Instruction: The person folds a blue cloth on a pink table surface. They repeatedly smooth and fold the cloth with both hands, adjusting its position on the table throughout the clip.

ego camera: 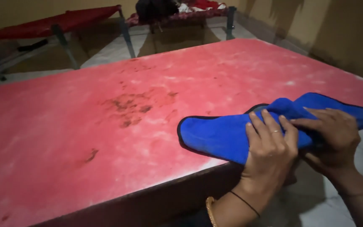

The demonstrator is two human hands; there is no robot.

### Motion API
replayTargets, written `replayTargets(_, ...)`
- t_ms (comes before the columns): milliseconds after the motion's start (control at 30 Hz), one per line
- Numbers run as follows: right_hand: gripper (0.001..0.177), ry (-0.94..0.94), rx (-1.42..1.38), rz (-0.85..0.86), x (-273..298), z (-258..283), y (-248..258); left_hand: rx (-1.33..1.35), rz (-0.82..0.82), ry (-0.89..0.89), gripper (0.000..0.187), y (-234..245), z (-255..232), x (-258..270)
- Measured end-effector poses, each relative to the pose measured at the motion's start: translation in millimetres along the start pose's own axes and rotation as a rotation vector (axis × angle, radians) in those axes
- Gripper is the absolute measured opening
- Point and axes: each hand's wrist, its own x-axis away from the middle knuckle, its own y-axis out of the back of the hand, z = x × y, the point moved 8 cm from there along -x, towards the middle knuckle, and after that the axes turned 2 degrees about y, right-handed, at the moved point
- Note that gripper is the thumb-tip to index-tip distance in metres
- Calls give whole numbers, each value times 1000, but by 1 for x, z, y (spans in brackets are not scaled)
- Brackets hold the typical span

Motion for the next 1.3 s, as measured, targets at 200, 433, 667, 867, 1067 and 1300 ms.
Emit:
replayTargets(200, 36, -22, -17, -87, 10, -42, 0, -13, -32, -8, 30, -21, -33, -15)
replayTargets(433, 28, -77, -11, -105, 34, -111, -5, -12, -86, 15, 28, -54, -79, -30)
replayTargets(667, 29, -155, 68, -122, 51, -142, -8, -14, -97, 12, 25, -76, -109, -40)
replayTargets(867, 23, -231, 141, -131, 65, -128, -7, 15, -59, -18, 31, -71, -105, -34)
replayTargets(1067, 32, -176, 93, -139, 38, -79, 14, 174, -86, -25, 28, -49, -72, -14)
replayTargets(1300, 59, -130, 1, -9, 15, -57, -3, 90, -81, 25, 27, -57, -63, 1)
